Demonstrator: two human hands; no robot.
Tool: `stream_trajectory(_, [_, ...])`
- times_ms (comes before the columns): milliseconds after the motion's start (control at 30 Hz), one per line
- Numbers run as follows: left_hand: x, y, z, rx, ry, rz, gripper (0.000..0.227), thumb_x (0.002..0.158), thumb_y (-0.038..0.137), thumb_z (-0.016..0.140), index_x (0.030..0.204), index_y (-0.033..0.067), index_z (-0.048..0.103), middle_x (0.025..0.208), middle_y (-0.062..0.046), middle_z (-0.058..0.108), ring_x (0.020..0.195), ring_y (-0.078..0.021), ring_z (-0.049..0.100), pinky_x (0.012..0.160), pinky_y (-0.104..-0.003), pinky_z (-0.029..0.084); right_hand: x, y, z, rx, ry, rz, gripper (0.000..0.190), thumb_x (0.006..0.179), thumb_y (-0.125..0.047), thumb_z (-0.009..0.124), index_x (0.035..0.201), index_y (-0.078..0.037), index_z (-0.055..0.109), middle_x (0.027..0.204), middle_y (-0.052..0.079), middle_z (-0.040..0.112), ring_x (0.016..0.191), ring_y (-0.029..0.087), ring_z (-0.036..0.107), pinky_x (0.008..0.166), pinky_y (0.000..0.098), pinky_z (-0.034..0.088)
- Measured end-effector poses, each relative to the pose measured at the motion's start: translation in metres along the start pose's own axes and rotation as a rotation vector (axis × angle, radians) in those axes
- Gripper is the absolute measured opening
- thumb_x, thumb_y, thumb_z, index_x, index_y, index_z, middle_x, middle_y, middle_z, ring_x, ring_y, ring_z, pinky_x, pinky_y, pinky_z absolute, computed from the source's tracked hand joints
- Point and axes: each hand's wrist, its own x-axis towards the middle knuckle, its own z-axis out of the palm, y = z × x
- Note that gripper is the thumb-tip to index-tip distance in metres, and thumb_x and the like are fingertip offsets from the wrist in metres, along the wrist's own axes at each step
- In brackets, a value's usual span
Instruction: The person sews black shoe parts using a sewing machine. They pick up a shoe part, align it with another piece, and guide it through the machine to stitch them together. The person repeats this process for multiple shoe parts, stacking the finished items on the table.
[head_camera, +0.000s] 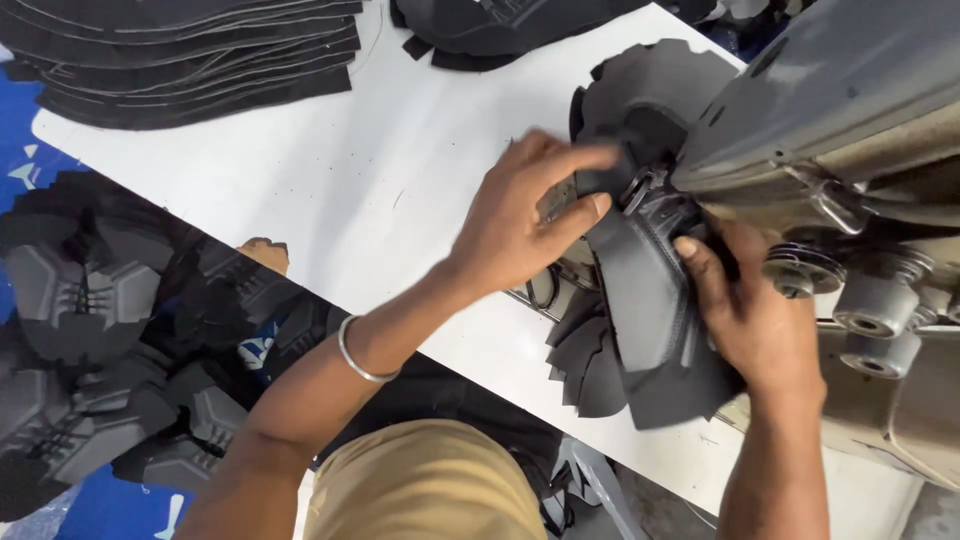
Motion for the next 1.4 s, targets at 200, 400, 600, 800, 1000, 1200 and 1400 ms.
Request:
stream_trajectory(200, [0.005, -0.019, 0.003, -0.305, -0.094, 0.034, 0.037, 0.098, 0.017, 0.073, 0.133, 0.0042, 0.067, 0.122, -0.01, 0.077, 0.103, -0.0118, 0.075, 0.092, -0.029, 0.06, -0.001, -0.046, 0.009, -0.131, 0.145, -0.014, 0.035, 0.104, -0.02, 0.066, 0.133, -0.001, 0.061, 0.117, 0.03, 0.066, 0.107, 0.049, 0.062, 0.088, 0.0517, 0.048])
stream_trajectory(400, [0.01, -0.002, 0.002, -0.34, -0.106, -0.168, 0.041, 0.095, 0.016, 0.074, 0.134, 0.0047, 0.068, 0.104, -0.009, 0.08, 0.08, -0.0084, 0.068, 0.074, -0.026, 0.055, 0.014, 0.021, 0.036, -0.081, 0.255, 0.112, 0.037, 0.114, -0.032, 0.065, 0.139, -0.006, 0.06, 0.135, 0.025, 0.065, 0.125, 0.045, 0.063, 0.106, 0.0513, 0.047])
stream_trajectory(600, [0.021, -0.021, 0.028, -0.414, 0.201, -0.057, 0.049, 0.098, 0.01, 0.073, 0.145, 0.0051, 0.059, 0.091, -0.01, 0.066, 0.073, -0.0076, 0.058, 0.067, -0.025, 0.052, 0.046, 0.133, 0.043, -0.196, 0.097, 0.223, 0.064, 0.104, -0.057, 0.052, 0.147, -0.009, 0.055, 0.149, 0.022, 0.054, 0.137, 0.045, 0.046, 0.111, 0.0533, 0.034])
stream_trajectory(800, [0.069, -0.063, 0.029, -0.714, 0.417, -0.074, 0.073, 0.094, 0.007, 0.073, 0.154, 0.0031, 0.034, 0.107, -0.007, 0.069, 0.089, -0.0113, 0.065, 0.077, -0.026, 0.053, 0.035, 0.094, 0.029, -0.189, 0.227, -0.047, 0.059, 0.105, -0.05, 0.056, 0.144, -0.006, 0.059, 0.149, 0.018, 0.058, 0.138, 0.032, 0.053, 0.116, 0.0452, 0.04])
stream_trajectory(1000, [0.056, -0.052, 0.01, -0.773, 0.392, 0.045, 0.054, 0.097, 0.004, 0.071, 0.147, -0.0016, 0.05, 0.116, -0.007, 0.069, 0.102, -0.0084, 0.062, 0.086, -0.024, 0.054, -0.067, -0.016, 0.075, -0.159, 0.74, 0.031, 0.039, 0.112, -0.031, 0.054, 0.111, 0.008, 0.057, 0.09, 0.018, 0.053, 0.082, 0.03, 0.056, 0.074, 0.0379, 0.045])
stream_trajectory(1200, [0.051, -0.051, 0.004, -0.823, 0.348, 0.047, 0.046, 0.101, 0.006, 0.067, 0.145, -0.0002, 0.052, 0.113, -0.004, 0.07, 0.099, -0.005, 0.063, 0.084, -0.022, 0.054, -0.182, 0.129, 0.183, -0.197, 0.499, 0.168, 0.033, 0.106, -0.034, 0.062, 0.098, -0.002, 0.066, 0.072, 0.013, 0.057, 0.064, 0.022, 0.055, 0.059, 0.0337, 0.045])
stream_trajectory(1400, [0.049, -0.044, 0.007, -0.84, 0.403, 0.072, 0.035, 0.105, 0.01, 0.066, 0.137, -0.0009, 0.058, 0.104, 0.001, 0.067, 0.088, -0.002, 0.056, 0.074, -0.021, 0.048, -0.096, 0.048, 0.124, -0.379, 0.567, 0.196, 0.044, 0.1, -0.033, 0.072, 0.126, 0.002, 0.067, 0.104, 0.022, 0.057, 0.092, 0.035, 0.057, 0.079, 0.0449, 0.049])
